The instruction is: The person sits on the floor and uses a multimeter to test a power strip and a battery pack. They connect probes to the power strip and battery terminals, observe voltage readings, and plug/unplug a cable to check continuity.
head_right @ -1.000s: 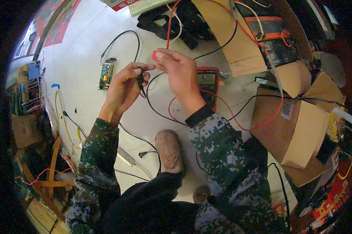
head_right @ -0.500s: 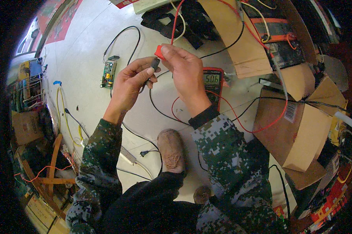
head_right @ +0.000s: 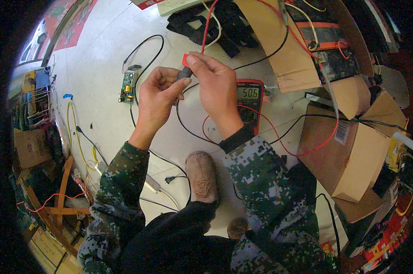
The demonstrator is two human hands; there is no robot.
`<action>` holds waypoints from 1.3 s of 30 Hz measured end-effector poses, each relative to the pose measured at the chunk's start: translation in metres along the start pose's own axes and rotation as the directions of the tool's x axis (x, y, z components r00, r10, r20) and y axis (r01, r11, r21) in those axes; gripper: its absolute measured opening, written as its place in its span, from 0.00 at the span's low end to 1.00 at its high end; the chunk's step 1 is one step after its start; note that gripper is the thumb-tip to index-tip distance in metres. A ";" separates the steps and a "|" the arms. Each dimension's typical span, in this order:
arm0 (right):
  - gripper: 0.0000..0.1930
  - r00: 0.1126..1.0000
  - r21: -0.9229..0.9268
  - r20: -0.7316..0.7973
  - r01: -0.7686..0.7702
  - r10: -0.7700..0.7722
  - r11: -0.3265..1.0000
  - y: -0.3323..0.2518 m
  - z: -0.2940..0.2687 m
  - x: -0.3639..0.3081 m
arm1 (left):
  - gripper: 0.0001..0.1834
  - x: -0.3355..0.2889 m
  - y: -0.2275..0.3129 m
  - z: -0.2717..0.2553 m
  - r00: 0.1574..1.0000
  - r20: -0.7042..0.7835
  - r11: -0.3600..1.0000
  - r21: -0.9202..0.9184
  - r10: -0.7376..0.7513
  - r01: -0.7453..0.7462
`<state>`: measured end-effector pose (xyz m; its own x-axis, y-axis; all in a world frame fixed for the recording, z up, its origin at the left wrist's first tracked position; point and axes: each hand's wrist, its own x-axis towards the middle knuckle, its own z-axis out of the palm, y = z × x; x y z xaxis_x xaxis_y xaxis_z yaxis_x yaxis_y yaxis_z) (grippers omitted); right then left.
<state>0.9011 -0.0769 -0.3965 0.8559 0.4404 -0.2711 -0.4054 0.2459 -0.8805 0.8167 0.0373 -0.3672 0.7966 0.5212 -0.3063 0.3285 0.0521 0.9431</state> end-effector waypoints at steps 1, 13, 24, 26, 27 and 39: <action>0.17 1.000 -0.024 -0.008 0.021 -0.022 0.999 0.001 0.000 0.000 | 0.12 0.000 0.001 0.000 1.000 -0.004 1.000 0.020 -0.003 0.003; 0.19 0.998 -0.077 -0.015 0.058 -0.059 0.995 0.003 0.000 0.002 | 0.12 0.001 -0.002 0.001 0.995 -0.027 0.950 0.301 0.096 -0.083; 0.17 0.998 -0.083 -0.018 0.061 -0.063 0.995 -0.006 0.005 0.003 | 0.13 -0.001 0.008 -0.001 0.976 -0.009 0.862 0.470 0.218 -0.189; 0.16 0.998 -0.029 -0.028 0.050 -0.051 0.998 -0.007 0.005 0.003 | 0.13 0.000 0.011 -0.001 0.976 -0.017 0.863 0.469 0.219 -0.186; 0.16 0.999 -0.031 -0.026 0.037 -0.038 0.999 -0.007 0.004 0.003 | 0.13 0.000 0.012 0.000 0.975 -0.021 0.864 0.469 0.219 -0.184; 0.17 0.996 -0.161 -0.020 0.084 -0.088 0.983 -0.007 0.005 0.001 | 0.14 0.005 0.006 0.010 0.960 -0.052 0.873 0.432 0.277 -0.228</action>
<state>0.9032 -0.0734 -0.3887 0.8946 0.3995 -0.2001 -0.2753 0.1400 -0.9511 0.8280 0.0316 -0.3643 0.8288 0.5589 -0.0262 0.3239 -0.4411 0.8369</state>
